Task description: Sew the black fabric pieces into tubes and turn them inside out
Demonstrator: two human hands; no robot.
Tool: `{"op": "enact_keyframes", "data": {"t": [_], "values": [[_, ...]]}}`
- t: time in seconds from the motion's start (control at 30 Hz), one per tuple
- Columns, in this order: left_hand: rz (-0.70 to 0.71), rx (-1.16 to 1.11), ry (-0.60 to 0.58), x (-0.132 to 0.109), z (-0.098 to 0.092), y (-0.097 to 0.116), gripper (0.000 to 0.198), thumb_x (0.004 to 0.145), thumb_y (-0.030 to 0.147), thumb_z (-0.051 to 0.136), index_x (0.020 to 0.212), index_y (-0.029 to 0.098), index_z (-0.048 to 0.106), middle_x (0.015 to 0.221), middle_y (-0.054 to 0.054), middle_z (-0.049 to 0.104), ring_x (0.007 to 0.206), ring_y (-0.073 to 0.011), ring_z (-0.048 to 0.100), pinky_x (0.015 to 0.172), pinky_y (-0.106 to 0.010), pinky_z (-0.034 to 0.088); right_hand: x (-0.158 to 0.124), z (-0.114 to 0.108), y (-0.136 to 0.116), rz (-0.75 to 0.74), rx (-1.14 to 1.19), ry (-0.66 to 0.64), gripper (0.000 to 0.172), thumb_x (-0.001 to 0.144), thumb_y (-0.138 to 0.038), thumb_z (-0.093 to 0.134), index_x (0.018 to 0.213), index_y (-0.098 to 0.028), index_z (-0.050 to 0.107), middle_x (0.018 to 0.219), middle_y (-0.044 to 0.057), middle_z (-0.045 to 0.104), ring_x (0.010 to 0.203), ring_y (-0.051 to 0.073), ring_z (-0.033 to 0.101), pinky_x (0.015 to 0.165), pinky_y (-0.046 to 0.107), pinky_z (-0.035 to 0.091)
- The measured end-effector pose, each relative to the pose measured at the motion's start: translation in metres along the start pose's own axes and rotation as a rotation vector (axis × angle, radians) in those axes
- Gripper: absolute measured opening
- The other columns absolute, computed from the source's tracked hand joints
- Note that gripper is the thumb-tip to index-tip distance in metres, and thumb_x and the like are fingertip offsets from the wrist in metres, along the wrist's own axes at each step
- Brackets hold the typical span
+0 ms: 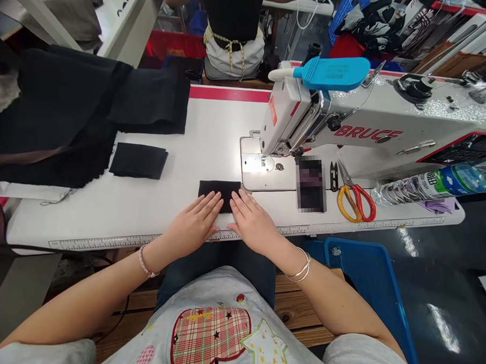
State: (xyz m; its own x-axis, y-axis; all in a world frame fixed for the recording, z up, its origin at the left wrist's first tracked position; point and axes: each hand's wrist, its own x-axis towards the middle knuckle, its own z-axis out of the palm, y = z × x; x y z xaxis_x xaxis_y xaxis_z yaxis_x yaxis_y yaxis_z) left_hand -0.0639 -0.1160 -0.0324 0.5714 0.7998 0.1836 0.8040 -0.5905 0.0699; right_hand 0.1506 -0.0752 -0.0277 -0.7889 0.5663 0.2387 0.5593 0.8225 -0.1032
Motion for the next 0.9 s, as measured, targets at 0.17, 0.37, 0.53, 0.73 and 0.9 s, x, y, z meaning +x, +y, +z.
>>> {"op": "enact_keyframes", "data": {"t": [0.17, 0.37, 0.53, 0.73, 0.9], "values": [[-0.044, -0.188, 0.11, 0.005, 0.004, -0.007, 0.042, 0.098, 0.024, 0.039, 0.132, 0.005, 0.055, 0.141, -0.016, 0.053, 0.135, -0.0276, 0.045, 0.112, -0.045, 0.042, 0.033, -0.005, -0.009, 0.154, -0.086, 0.065, 0.034, 0.098, -0.022, 0.043, 0.089, -0.009, 0.073, 0.098, 0.015, 0.073, 0.096, 0.026, 0.062, 0.087, 0.041, 0.052], [-0.18, -0.46, 0.336, 0.02, 0.004, -0.018, 0.025, 0.093, 0.017, 0.047, 0.097, 0.018, 0.072, 0.104, -0.006, 0.074, 0.103, -0.02, 0.067, 0.09, -0.04, 0.058, 0.064, 0.014, -0.02, 0.351, -0.221, 0.192, 0.022, 0.092, -0.015, 0.047, 0.086, -0.013, 0.068, 0.073, 0.01, 0.061, 0.073, 0.023, 0.051, 0.07, 0.038, 0.043], [-0.25, -0.439, 0.352, 0.025, -0.003, -0.02, 0.025, 0.091, 0.014, 0.047, 0.103, 0.016, 0.069, 0.105, -0.009, 0.073, 0.095, -0.0202, 0.068, 0.085, -0.039, 0.059, 0.063, 0.02, -0.023, 0.298, -0.154, 0.228, 0.037, 0.09, -0.008, 0.039, 0.119, -0.004, 0.063, 0.109, 0.019, 0.065, 0.099, 0.028, 0.054, 0.085, 0.041, 0.047], [-0.218, -0.275, 0.145, 0.029, -0.006, -0.021, 0.046, 0.093, 0.013, 0.033, 0.133, 0.0, 0.051, 0.138, -0.021, 0.054, 0.115, -0.0288, 0.058, 0.095, -0.048, 0.052, 0.065, 0.016, -0.026, 0.361, -0.016, 0.022, 0.044, 0.091, -0.009, 0.036, 0.13, -0.002, 0.056, 0.131, 0.021, 0.059, 0.128, 0.03, 0.049, 0.11, 0.047, 0.04], [-0.263, -0.163, 0.044, 0.03, -0.009, -0.018, 0.046, 0.095, 0.018, 0.032, 0.136, 0.008, 0.052, 0.14, -0.013, 0.054, 0.127, -0.0348, 0.049, 0.106, -0.061, 0.037, 0.065, 0.013, -0.024, 0.393, 0.05, -0.073, 0.047, 0.09, -0.009, 0.04, 0.135, 0.001, 0.05, 0.139, 0.022, 0.053, 0.137, 0.03, 0.042, 0.116, 0.047, 0.034]]}}
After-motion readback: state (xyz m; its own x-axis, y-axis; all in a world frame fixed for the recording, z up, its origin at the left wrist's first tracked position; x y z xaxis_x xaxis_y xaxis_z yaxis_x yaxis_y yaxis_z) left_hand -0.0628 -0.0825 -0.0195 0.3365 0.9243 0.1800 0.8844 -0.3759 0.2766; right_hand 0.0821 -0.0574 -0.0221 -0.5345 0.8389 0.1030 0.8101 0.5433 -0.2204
